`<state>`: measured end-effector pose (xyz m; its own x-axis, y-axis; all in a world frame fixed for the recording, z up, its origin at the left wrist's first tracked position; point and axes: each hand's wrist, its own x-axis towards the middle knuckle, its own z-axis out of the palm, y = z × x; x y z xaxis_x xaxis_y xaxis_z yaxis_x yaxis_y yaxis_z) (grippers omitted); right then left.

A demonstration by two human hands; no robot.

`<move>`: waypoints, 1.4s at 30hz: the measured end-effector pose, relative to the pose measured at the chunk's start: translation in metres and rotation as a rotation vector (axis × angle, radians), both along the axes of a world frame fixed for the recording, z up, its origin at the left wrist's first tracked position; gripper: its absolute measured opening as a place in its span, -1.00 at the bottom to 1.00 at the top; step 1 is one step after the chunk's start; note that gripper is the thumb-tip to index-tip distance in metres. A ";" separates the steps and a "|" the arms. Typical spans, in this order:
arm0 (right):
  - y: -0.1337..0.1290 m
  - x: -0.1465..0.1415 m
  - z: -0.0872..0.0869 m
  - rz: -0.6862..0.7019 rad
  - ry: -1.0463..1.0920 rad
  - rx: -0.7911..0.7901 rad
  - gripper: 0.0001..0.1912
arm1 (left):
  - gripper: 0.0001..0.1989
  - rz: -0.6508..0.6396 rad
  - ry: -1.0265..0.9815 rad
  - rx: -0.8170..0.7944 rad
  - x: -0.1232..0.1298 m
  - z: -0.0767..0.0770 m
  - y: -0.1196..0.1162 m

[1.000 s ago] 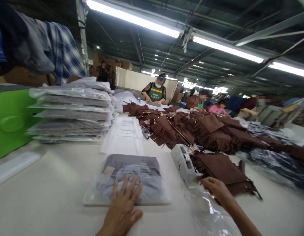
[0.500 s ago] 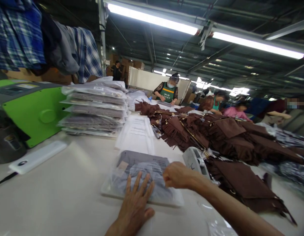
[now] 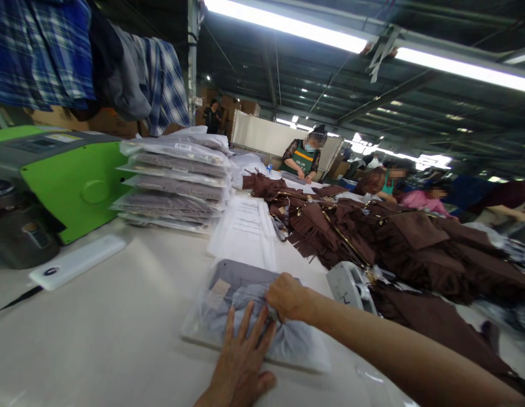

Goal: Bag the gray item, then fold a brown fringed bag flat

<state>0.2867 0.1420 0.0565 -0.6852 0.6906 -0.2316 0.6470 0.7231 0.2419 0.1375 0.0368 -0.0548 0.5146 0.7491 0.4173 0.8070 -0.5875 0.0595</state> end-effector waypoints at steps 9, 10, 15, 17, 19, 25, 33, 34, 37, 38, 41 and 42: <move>0.040 0.040 0.031 0.059 0.133 0.065 -0.65 | -0.08 -0.004 0.014 0.015 -0.001 0.002 0.000; 0.043 0.052 0.037 -0.017 0.203 0.121 -0.64 | -0.08 0.000 0.015 0.022 -0.001 0.002 0.000; 0.015 0.148 0.058 -0.531 0.573 0.372 -0.62 | -0.10 -0.004 0.006 0.080 0.001 0.001 0.002; -0.014 0.193 0.058 -0.740 0.695 0.389 -0.65 | -0.09 -0.003 -0.022 0.125 0.000 0.001 0.004; -0.046 0.230 0.051 -0.931 0.801 0.331 -0.62 | -0.14 0.007 -0.071 0.177 -0.004 0.000 0.008; -0.096 0.259 0.014 -1.235 1.176 -0.080 -0.46 | -0.67 0.011 -0.336 0.313 -0.028 -0.005 0.030; -0.092 0.251 0.010 -1.333 1.579 -0.205 -0.65 | -0.73 0.080 -0.058 0.389 -0.073 0.008 0.027; -0.094 0.252 0.012 -1.328 1.625 -0.196 -0.68 | -0.72 0.111 -0.048 0.395 -0.078 0.009 0.026; -0.111 0.252 0.014 -1.290 1.789 -0.183 -0.72 | -0.65 0.218 -0.056 0.378 -0.091 0.009 0.022; -0.119 0.250 0.011 -1.285 1.843 -0.192 -0.71 | -0.62 0.242 -0.065 0.365 -0.094 0.006 0.022; -0.142 0.244 -0.006 -1.353 1.951 -0.255 -0.70 | -0.56 0.265 -0.103 0.287 -0.103 -0.005 0.024; -0.147 0.241 -0.014 -1.396 1.965 -0.276 -0.70 | -0.55 0.267 -0.120 0.247 -0.105 -0.009 0.026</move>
<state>0.5278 -0.0052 0.0420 0.5011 0.8150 -0.2908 -0.1613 -0.2421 -0.9567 0.0324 0.0629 -0.0638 0.2510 0.7193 0.6478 0.9297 -0.3655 0.0456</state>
